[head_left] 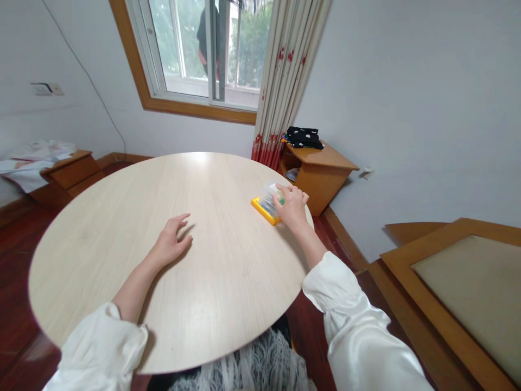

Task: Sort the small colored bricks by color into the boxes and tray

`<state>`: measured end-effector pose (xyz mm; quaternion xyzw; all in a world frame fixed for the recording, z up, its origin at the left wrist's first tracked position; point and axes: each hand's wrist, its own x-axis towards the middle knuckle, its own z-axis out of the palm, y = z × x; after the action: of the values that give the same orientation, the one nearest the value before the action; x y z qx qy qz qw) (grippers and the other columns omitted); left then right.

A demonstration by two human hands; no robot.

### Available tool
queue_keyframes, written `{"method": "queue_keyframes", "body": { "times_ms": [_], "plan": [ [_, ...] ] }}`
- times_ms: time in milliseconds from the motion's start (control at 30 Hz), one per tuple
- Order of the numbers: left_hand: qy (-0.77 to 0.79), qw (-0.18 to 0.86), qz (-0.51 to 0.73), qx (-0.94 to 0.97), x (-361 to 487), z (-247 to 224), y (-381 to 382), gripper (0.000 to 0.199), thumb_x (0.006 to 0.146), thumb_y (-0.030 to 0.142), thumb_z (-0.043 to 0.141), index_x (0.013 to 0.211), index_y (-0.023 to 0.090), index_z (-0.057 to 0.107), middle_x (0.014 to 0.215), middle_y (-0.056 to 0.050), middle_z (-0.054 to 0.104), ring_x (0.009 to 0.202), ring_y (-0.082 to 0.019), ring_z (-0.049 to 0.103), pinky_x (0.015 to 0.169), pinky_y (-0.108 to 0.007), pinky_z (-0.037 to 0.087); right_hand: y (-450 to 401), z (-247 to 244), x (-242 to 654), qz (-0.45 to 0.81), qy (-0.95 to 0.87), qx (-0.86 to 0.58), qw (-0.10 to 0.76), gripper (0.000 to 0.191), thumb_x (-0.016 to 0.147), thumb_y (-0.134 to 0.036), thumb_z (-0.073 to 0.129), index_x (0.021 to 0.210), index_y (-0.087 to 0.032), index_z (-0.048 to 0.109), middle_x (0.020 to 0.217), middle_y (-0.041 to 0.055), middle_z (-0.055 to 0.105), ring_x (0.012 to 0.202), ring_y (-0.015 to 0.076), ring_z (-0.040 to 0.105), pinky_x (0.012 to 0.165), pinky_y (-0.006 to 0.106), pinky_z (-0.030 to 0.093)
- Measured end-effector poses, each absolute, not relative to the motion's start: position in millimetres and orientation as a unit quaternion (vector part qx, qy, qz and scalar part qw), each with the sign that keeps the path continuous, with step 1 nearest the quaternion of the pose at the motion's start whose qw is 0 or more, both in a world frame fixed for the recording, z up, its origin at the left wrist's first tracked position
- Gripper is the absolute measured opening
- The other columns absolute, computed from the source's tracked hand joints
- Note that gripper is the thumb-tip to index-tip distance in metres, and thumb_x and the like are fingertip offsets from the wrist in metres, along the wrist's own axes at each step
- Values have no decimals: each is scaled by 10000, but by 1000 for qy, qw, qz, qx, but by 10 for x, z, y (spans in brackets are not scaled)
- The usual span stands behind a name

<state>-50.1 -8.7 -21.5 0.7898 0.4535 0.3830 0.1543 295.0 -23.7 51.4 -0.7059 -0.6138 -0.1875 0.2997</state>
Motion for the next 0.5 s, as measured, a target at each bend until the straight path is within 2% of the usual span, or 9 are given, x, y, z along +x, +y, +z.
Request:
{"method": "queue_keyframes", "body": {
  "times_ms": [67, 167, 267, 300, 367, 433, 500],
  "plan": [
    [466, 137, 396, 779, -499, -214, -82, 436, 738, 300, 526, 1148, 154, 514, 1082, -114, 578, 962, -204, 597, 901, -396, 472, -267, 512, 2929, -195, -616, -707, 290, 371, 841, -332, 487, 1180, -210, 577, 1141, 148, 547, 1048, 276, 457, 917, 452, 278],
    [524, 95, 413, 739, -521, -165, -99, 239, 772, 341, 467, 836, 151, 597, 850, -88, 633, 823, -197, 610, 818, -364, 491, -329, 547, 2858, -217, -621, -697, 286, 501, 828, -371, 503, 1282, -161, 472, 1302, 195, 437, 1205, 330, 352, 953, 507, 244],
    [583, 38, 404, 704, -589, 17, -171, 279, 802, 358, 419, 646, 170, 553, 706, -75, 623, 727, -193, 604, 778, -356, 490, -403, 713, 2704, -225, -652, -654, 311, 601, 856, -398, 447, 1382, -142, 309, 1410, 206, 314, 1306, 327, 252, 982, 532, 227],
    [583, 18, 401, 706, -618, 110, -209, 291, 818, 357, 401, 670, 169, 566, 741, -82, 636, 766, -196, 610, 811, -360, 481, -429, 797, 2628, -222, -673, -630, 318, 594, 870, -396, 418, 1397, -157, 278, 1427, 193, 299, 1321, 312, 244, 993, 529, 225],
    [562, -31, 391, 728, -669, 312, -300, 321, 844, 377, 387, 869, 151, 613, 1005, -122, 647, 1004, -227, 585, 970, -412, 394, -481, 969, 2436, -215, -712, -582, 330, 584, 890, -399, 372, 1417, -191, 233, 1457, 164, 267, 1348, 296, 218, 1015, 536, 206],
    [551, -80, 352, 753, -695, 467, -395, 465, 840, 441, 411, 1187, 150, 518, 1339, -143, 476, 1279, -282, 383, 1082, -505, 215, -521, 1075, 2204, -193, -752, -539, 328, 586, 904, -406, 327, 1437, -212, 182, 1490, 134, 219, 1378, 284, 161, 1039, 545, 177],
    [544, -93, 286, 783, -688, 496, -476, 612, 848, 481, 388, 1357, 144, 351, 1465, -148, 305, 1366, -299, 229, 1103, -532, 115, -533, 1034, 1966, -147, -802, -500, 291, 613, 907, -440, 305, 1451, -218, 134, 1516, 111, 166, 1400, 270, 98, 1068, 538, 141]
  ]
}}
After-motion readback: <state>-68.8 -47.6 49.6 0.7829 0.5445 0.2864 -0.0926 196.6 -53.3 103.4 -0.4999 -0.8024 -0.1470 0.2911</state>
